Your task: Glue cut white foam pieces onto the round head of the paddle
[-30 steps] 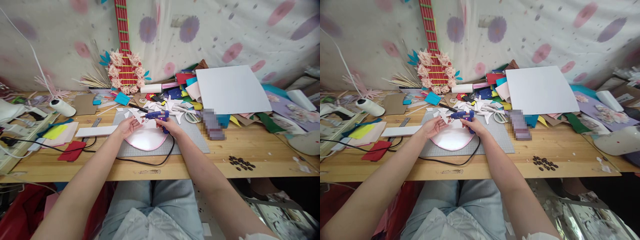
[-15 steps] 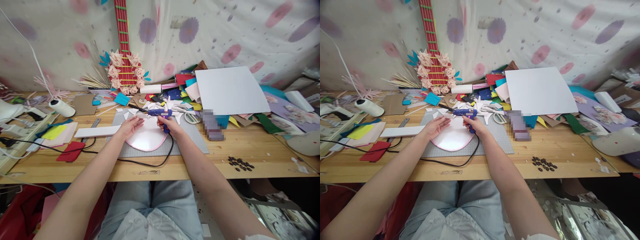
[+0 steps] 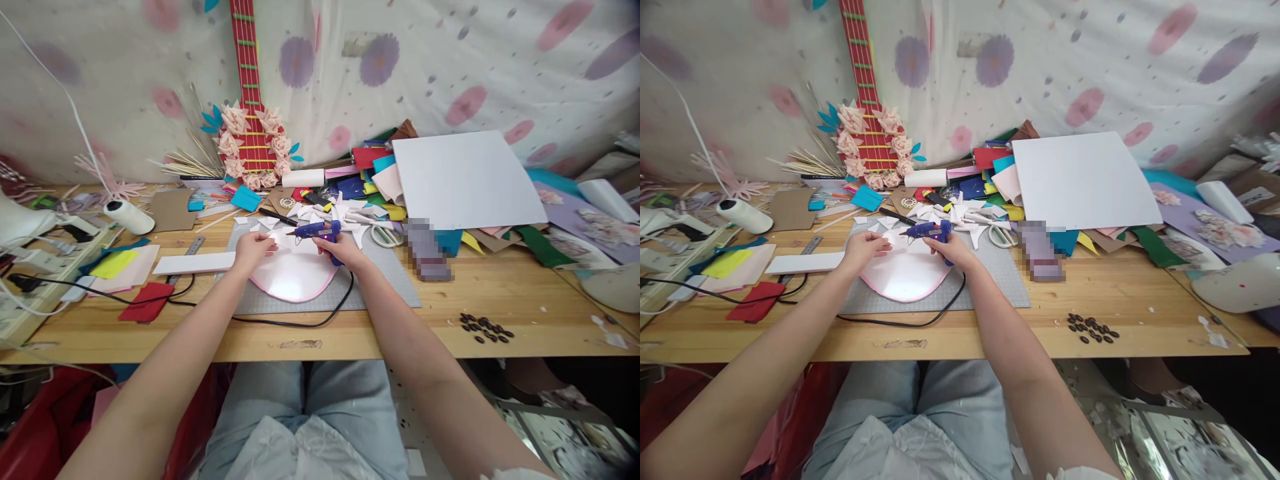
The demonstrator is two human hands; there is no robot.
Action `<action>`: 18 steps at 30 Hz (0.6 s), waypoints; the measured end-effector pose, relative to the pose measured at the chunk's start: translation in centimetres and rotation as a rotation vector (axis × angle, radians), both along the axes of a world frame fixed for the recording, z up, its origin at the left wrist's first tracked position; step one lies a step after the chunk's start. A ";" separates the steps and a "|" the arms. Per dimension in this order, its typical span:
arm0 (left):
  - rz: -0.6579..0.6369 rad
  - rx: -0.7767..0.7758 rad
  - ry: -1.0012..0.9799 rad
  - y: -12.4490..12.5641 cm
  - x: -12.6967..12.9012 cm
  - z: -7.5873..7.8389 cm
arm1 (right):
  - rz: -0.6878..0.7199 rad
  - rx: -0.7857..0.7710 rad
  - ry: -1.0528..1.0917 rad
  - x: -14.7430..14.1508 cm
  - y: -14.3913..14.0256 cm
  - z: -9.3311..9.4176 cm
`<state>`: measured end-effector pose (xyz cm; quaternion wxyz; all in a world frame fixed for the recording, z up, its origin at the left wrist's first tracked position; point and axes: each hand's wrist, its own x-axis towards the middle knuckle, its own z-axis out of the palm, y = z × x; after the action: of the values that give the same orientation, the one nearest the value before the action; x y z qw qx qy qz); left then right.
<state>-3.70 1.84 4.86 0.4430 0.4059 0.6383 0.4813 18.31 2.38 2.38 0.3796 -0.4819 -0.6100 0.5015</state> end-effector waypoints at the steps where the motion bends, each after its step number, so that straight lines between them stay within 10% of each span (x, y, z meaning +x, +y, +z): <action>1: -0.005 -0.003 0.034 0.2 -0.1 0.0 | -0.001 0.008 -0.041 0.0 -0.1 0.1; 18: -0.081 -0.018 0.209 1.1 -0.7 0.7 | -0.053 0.037 -0.248 0.0 -0.4 1.1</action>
<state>-4.36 2.97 5.51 0.3967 0.4753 0.6685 0.4121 18.27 2.02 3.50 0.3232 -0.5493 -0.6484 0.4165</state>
